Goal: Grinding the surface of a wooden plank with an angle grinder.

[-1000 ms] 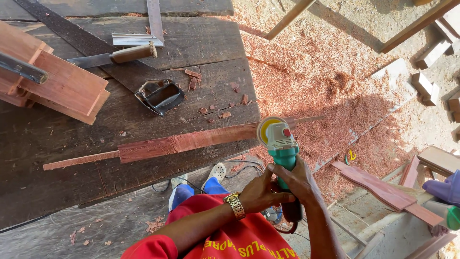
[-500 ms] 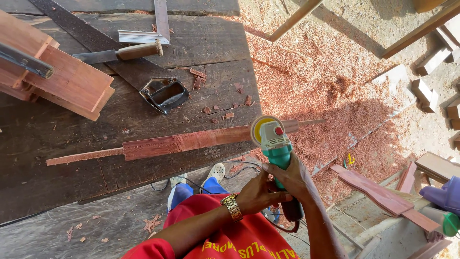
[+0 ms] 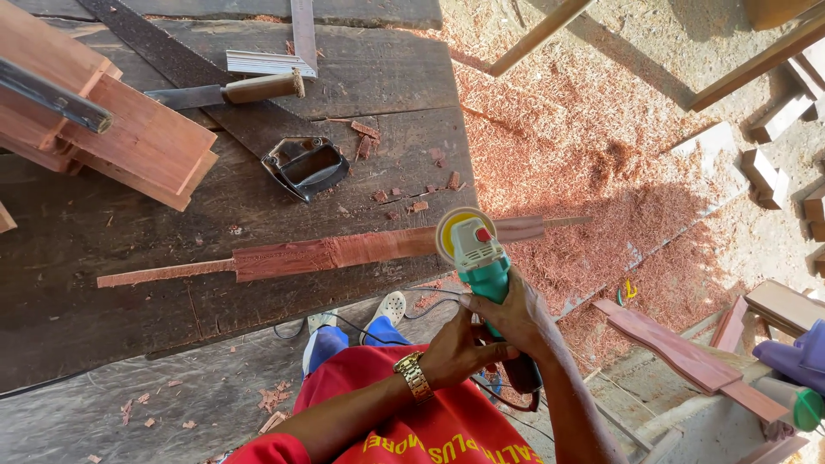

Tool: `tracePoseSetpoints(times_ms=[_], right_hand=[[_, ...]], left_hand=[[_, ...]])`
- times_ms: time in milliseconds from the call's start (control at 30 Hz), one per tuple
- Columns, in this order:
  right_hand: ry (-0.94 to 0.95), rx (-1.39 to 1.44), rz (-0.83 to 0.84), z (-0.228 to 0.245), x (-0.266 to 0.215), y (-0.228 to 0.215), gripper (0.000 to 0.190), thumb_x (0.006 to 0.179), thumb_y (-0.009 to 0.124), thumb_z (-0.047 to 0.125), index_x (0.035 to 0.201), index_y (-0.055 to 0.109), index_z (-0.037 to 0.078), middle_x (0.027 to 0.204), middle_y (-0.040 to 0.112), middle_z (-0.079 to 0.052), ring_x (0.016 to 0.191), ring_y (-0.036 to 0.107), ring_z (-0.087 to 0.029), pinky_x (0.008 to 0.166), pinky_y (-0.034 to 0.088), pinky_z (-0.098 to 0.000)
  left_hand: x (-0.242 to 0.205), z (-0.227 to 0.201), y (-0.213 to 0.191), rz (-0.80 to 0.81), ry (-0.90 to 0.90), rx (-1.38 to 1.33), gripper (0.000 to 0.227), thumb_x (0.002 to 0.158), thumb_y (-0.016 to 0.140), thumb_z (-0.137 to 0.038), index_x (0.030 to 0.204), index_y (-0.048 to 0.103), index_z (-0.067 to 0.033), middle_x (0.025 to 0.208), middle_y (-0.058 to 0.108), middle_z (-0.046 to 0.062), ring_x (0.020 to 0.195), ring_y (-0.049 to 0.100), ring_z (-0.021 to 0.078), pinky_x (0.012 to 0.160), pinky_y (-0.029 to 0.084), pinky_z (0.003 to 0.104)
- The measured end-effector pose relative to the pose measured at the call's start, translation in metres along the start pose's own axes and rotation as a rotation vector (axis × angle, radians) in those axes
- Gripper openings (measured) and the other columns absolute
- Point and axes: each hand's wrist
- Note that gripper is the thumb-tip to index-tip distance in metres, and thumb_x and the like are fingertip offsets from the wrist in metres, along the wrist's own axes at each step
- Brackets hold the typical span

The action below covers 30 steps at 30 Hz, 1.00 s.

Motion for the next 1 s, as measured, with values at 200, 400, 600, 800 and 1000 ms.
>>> tracePoseSetpoints(times_ms=[200, 400, 600, 800, 1000], right_hand=[[-0.049, 0.004, 0.025, 0.012, -0.002, 0.006, 0.078, 0.068, 0.085, 0.049, 0.127, 0.060, 0.006, 0.110, 0.074, -0.015, 0.104, 0.073, -0.028, 0.089, 0.055, -0.0434], [-0.069, 0.002, 0.039, 0.018, -0.002, 0.012, 0.077, 0.068, 0.085, 0.050, 0.127, 0.060, 0.006, 0.111, 0.074, -0.016, 0.104, 0.073, -0.028, 0.090, 0.055, -0.0434], [-0.090, 0.009, 0.067, 0.019, 0.003, 0.017, 0.075, 0.069, 0.084, 0.048, 0.127, 0.061, 0.006, 0.111, 0.074, -0.016, 0.104, 0.073, -0.028, 0.090, 0.055, -0.0433], [-0.114, 0.041, 0.064, 0.020, 0.003, 0.016, 0.074, 0.069, 0.084, 0.045, 0.126, 0.061, 0.005, 0.109, 0.074, -0.015, 0.102, 0.073, -0.026, 0.089, 0.055, -0.0426], [-0.108, 0.027, 0.039, 0.013, 0.002, 0.010, 0.071, 0.069, 0.085, 0.045, 0.122, 0.062, 0.005, 0.107, 0.074, -0.014, 0.100, 0.073, -0.025, 0.088, 0.055, -0.0421]], left_hand=[[-0.007, 0.005, -0.005, -0.032, 0.033, -0.071, 0.083, 0.085, 0.084, -0.029, 0.144, 0.030, -0.0024, 0.099, 0.074, 0.016, 0.079, 0.072, 0.0173, 0.066, 0.059, 0.031], [-0.016, -0.001, -0.011, -0.058, 0.004, -0.041, 0.084, 0.084, 0.083, -0.030, 0.143, 0.032, -0.0022, 0.102, 0.076, 0.018, 0.080, 0.074, 0.0199, 0.066, 0.059, 0.032], [-0.018, -0.002, -0.016, -0.108, -0.004, 0.016, 0.085, 0.082, 0.084, -0.034, 0.142, 0.033, -0.0014, 0.105, 0.077, 0.019, 0.086, 0.076, 0.0219, 0.070, 0.060, 0.032], [-0.014, 0.002, -0.015, -0.096, 0.005, -0.017, 0.087, 0.082, 0.084, -0.036, 0.141, 0.032, -0.0011, 0.109, 0.076, 0.019, 0.090, 0.076, 0.0209, 0.073, 0.061, 0.033], [-0.010, 0.002, -0.009, -0.060, -0.002, -0.025, 0.087, 0.082, 0.084, -0.036, 0.143, 0.032, -0.0018, 0.109, 0.075, 0.019, 0.093, 0.074, 0.0205, 0.072, 0.059, 0.032]])
Point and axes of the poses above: each hand's wrist, its own x-axis towards the middle knuckle, its own y-axis out of the palm, z = x × y
